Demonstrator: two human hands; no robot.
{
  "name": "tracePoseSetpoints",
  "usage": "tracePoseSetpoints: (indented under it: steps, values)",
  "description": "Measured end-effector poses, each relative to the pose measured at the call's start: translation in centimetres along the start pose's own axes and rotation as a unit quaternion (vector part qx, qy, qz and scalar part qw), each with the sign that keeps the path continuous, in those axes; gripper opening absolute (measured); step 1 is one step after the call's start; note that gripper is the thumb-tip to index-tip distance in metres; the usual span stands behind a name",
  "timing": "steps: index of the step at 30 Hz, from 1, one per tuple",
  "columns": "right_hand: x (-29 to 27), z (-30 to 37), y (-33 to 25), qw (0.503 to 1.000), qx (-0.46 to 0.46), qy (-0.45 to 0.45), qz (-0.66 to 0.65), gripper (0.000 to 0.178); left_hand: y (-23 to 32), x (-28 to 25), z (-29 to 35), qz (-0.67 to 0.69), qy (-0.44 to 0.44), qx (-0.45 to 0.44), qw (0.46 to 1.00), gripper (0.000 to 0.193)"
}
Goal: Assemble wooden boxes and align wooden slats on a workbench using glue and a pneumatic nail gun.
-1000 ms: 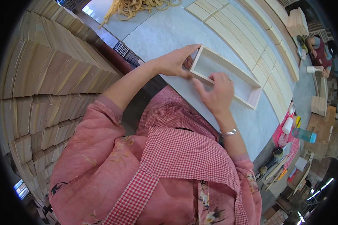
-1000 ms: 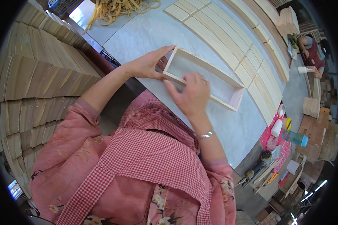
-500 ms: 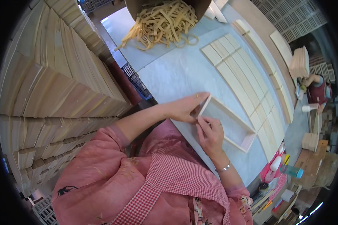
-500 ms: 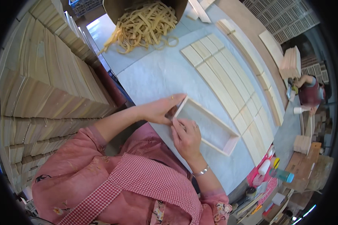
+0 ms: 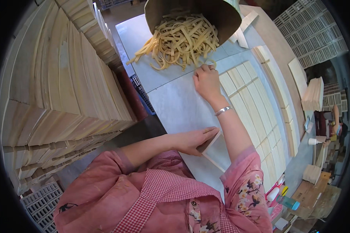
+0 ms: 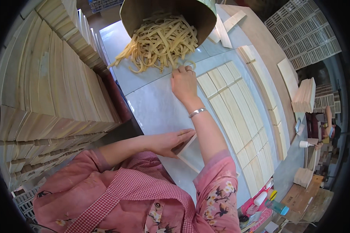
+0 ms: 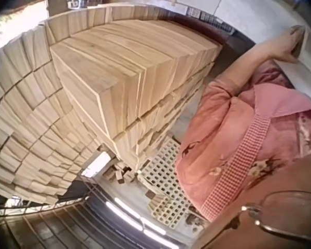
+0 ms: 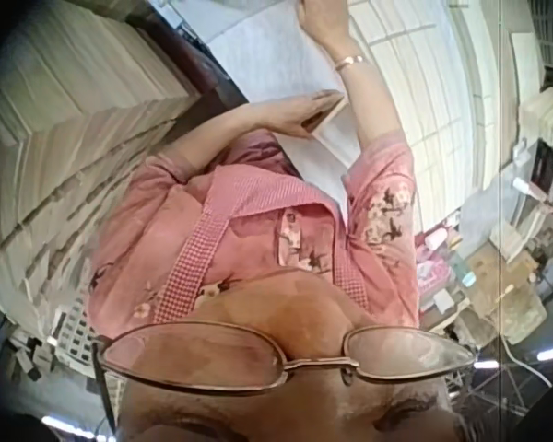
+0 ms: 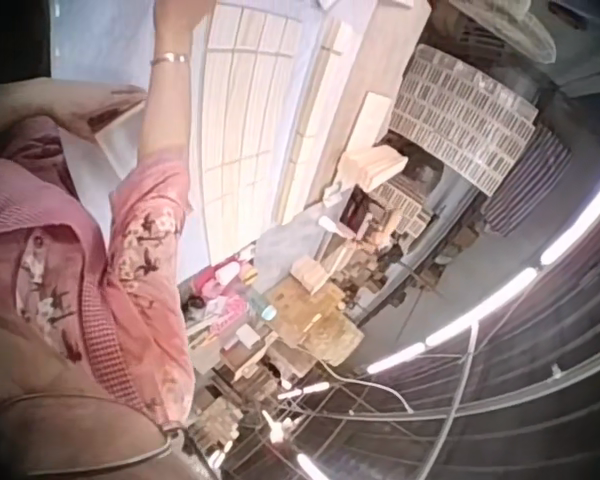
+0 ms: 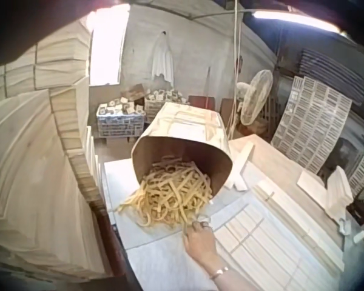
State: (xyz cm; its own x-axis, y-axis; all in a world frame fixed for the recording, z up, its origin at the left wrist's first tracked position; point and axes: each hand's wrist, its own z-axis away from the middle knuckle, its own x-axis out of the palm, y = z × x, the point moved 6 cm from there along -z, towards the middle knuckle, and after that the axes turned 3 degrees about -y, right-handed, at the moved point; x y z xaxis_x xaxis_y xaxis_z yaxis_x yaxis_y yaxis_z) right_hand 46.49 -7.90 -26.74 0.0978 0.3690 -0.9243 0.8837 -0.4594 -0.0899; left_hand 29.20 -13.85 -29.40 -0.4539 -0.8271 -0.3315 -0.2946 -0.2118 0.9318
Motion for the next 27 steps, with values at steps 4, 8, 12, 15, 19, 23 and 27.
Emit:
tracePoseSetpoints:
  steps: [4, 8, 12, 15, 19, 23, 27]
  values:
    - [-2.6, 3.7, -2.1, 0.982, -0.018, -0.174, -0.066, 0.008, -0.1, -0.2, 0.1, -0.016, 0.045, 0.068, 0.997, 0.102]
    - [-9.0, 10.1, -0.2, 0.943, 0.177, -0.154, -0.234, 0.009, 0.1, -0.8, 0.5, 0.059, 0.015, 0.012, 0.998, 0.103]
    - [-13.3, 15.5, 2.3, 0.914, 0.323, -0.062, -0.236, 0.012, 0.8, -1.1, 0.1, 0.023, -0.02, -0.037, 0.999, 0.105]
    - [-15.0, 17.2, 2.8, 0.911, 0.363, -0.009, -0.196, 0.013, 0.2, -1.0, 0.3, 0.012, -0.025, -0.124, 0.992, 0.108]
    - [-13.1, 17.0, -0.3, 0.931, 0.269, -0.137, -0.206, 0.015, -0.7, -0.7, 0.5, 0.045, 0.007, -0.105, 0.993, 0.11]
    - [-12.7, 17.4, -1.9, 0.925, 0.236, -0.155, -0.253, 0.017, 1.4, -1.3, 0.2, 0.037, -0.021, -0.147, 0.988, 0.106]
    - [-14.1, 18.5, -3.4, 0.938, 0.243, -0.159, -0.187, 0.018, 0.9, -1.8, -0.1, -0.094, 0.009, -0.089, 0.992, 0.105]
